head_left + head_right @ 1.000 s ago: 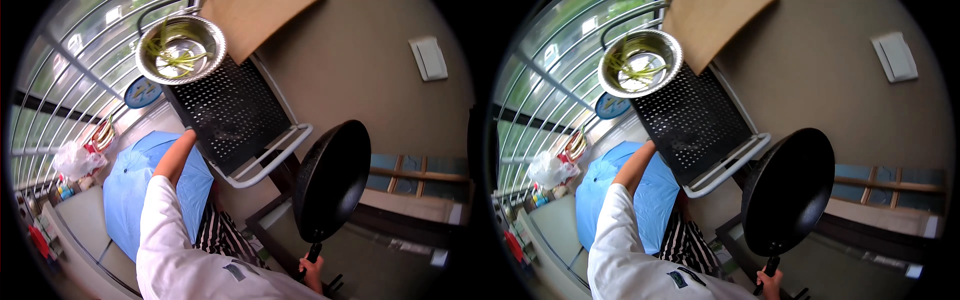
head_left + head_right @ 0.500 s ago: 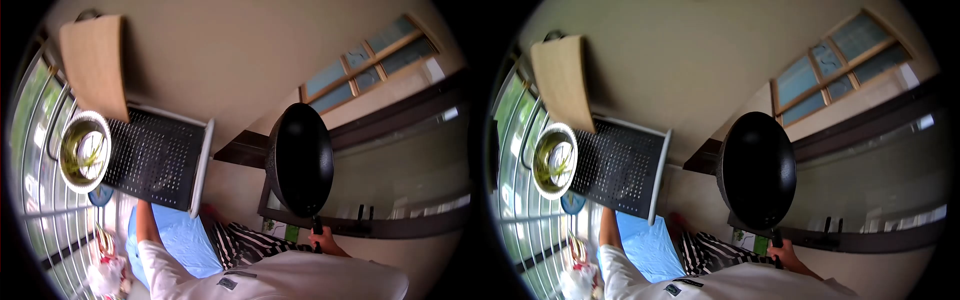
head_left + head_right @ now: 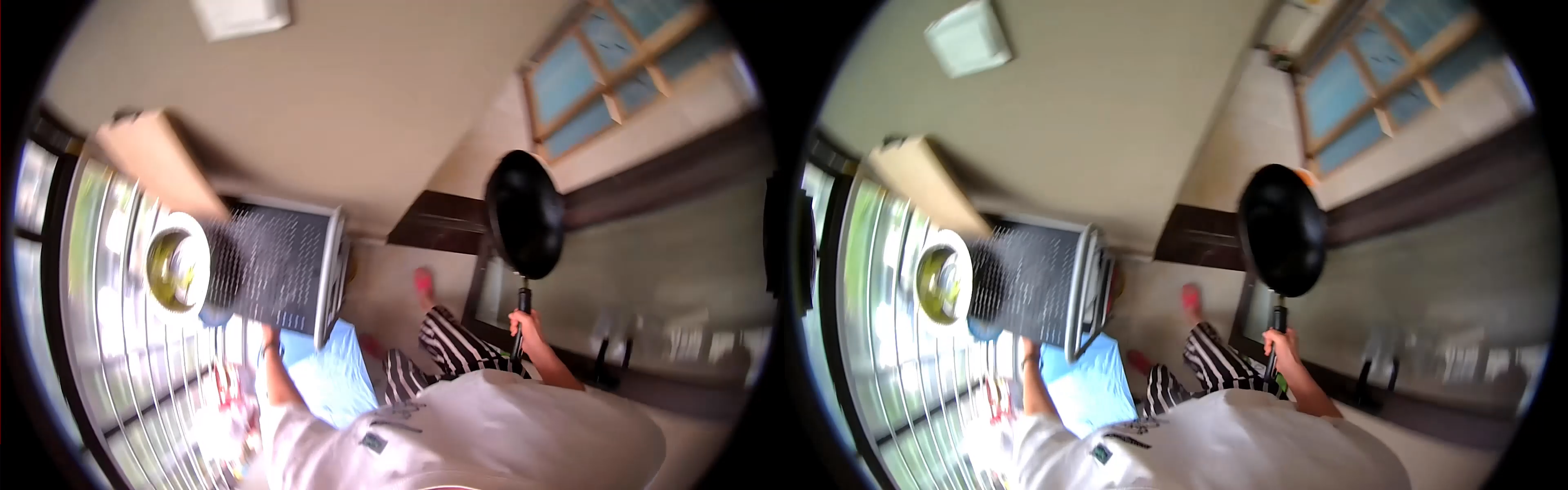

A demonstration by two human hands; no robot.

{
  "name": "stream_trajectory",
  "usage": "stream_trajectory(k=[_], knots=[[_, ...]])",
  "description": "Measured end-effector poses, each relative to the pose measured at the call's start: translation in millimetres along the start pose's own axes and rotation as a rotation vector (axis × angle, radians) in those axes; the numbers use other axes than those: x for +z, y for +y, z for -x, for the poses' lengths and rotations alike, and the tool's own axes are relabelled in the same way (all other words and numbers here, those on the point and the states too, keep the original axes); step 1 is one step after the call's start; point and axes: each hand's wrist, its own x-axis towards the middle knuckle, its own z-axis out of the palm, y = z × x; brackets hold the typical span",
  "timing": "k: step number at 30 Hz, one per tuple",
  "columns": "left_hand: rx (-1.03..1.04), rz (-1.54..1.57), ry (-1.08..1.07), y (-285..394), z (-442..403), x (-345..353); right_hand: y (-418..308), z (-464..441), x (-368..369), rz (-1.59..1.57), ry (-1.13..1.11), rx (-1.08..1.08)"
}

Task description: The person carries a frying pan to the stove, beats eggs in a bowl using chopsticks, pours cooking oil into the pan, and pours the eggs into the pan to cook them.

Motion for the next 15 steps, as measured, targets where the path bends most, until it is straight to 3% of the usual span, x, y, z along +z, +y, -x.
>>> stream_trajectory(k=[1,3,5,6,8,15], knots=[[0.027,-0.04,-0.011,-4,10,10,1,-29,-7,-0.003,-0.023,-0.014],[-0.37,0.253,-0.068,-22,5,34,-1,-72,-12,-0.001,-0.042,0.005],[-0.794,0.77,0.217,45,26,30,-24,-111,-10,0.024,-0.016,-0.021],[-0.881,0.922,0.32,65,19,28,-29,-125,-16,0.042,-0.017,0.026],[-0.943,1.097,0.439,92,9,20,-39,-140,-22,0.033,-0.071,0.006],[-0.922,1.294,0.527,115,-3,-5,-78,-130,1,0.05,-0.064,-0.012]])
